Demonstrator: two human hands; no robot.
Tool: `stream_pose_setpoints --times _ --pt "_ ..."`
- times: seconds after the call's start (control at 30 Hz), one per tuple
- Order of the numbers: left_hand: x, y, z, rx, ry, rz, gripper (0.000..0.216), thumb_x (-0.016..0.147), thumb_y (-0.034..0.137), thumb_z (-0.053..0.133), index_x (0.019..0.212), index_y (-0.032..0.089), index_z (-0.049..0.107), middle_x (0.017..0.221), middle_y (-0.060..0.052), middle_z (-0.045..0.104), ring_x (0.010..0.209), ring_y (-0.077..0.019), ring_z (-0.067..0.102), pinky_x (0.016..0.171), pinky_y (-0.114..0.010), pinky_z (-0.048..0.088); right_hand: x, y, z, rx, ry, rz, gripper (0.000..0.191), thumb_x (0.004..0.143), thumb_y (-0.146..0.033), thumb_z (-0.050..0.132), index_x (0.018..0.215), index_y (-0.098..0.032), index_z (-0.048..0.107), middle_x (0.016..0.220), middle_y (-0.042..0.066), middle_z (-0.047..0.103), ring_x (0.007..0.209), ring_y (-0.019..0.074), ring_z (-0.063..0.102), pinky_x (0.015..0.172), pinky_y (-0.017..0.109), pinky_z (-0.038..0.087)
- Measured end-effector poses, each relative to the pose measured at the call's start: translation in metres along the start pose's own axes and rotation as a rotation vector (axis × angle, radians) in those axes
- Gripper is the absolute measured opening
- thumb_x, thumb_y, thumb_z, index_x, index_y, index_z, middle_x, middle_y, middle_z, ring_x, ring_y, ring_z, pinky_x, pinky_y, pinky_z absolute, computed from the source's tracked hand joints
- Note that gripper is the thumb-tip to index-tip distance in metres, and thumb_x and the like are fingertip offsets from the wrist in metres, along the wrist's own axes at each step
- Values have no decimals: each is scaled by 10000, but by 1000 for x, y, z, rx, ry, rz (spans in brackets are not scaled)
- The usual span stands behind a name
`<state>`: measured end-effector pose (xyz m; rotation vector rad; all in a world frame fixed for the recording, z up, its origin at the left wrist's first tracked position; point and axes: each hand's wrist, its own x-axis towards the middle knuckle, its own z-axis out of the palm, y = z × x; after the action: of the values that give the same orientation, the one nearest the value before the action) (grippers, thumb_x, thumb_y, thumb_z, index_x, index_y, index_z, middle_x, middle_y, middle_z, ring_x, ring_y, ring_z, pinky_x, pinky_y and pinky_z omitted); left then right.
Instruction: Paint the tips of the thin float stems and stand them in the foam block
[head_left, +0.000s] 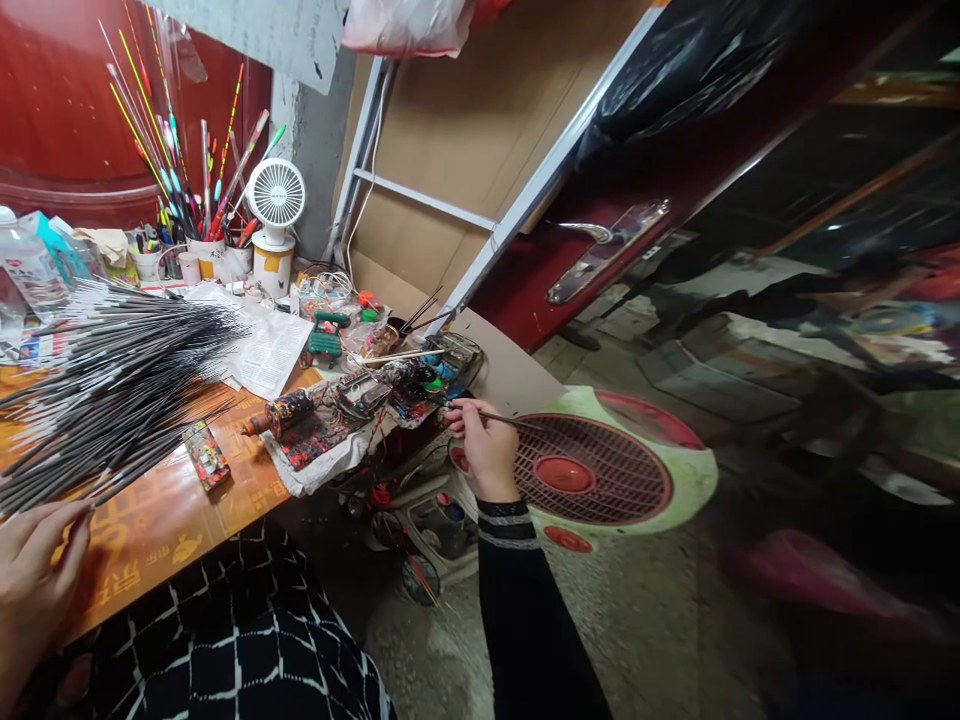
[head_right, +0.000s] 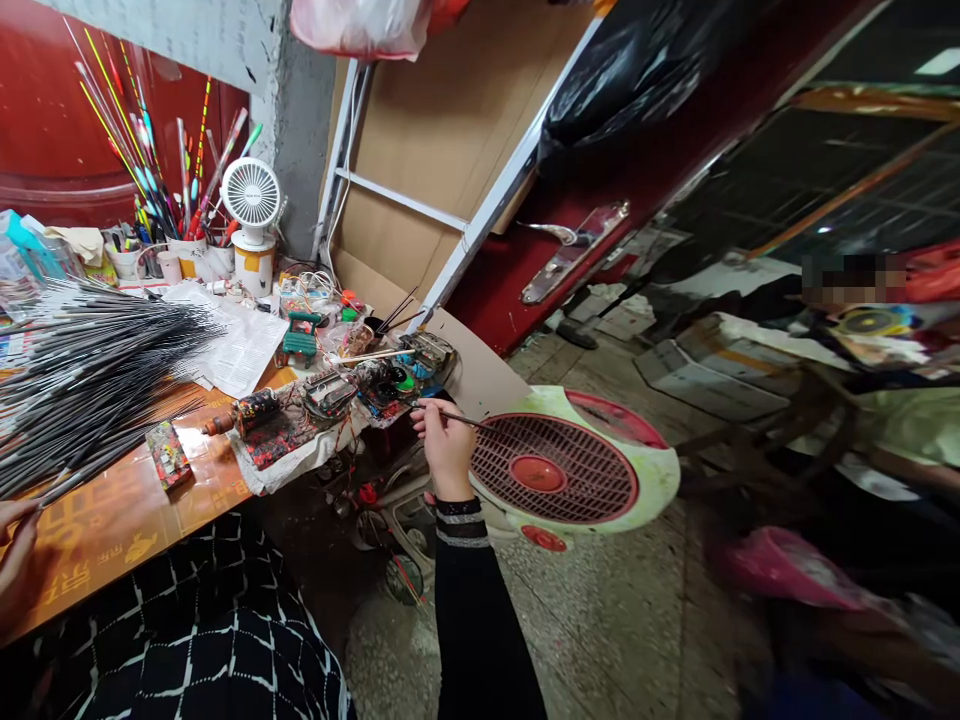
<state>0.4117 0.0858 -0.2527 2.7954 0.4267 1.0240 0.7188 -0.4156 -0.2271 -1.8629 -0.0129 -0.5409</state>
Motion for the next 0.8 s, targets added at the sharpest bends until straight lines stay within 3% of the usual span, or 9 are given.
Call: stream_pose_setpoints --times 0.1,0.3,0.57,0.8 --pt "7 11 -9 25 3 65 207 972 375 480 1166 363 551 1053 -15 696 947 -261 688 876 -391 546 -2 1 5 101 42 33 487 844 -619 587 959 -157 686 739 59 713 546 117 582 487 213 443" --pt "14 21 -19 58 -13 117 184 1009 361 459 1103 264 584 1026 -63 713 931 -261 690 861 -388 549 -4 9 14 137 -4 64 574 835 -667 598 1031 -137 698 838 102 749 547 110 587 475 205 411" --pt "12 12 -11 -10 103 210 138 990 302 553 1072 268 658 967 -38 694 828 -234 654 745 -372 518 -7 10 9 154 151 62 513 798 -613 647 952 -128 712 722 65 706 511 108 550 459 206 387" --pt "7 16 -19 -16 65 208 156 998 246 562 1056 214 703 957 -60 685 831 -205 637 781 -339 504 -21 13 5 52 -32 27 559 791 -679 654 1035 -181 722 919 125 743 595 141 604 522 280 460"
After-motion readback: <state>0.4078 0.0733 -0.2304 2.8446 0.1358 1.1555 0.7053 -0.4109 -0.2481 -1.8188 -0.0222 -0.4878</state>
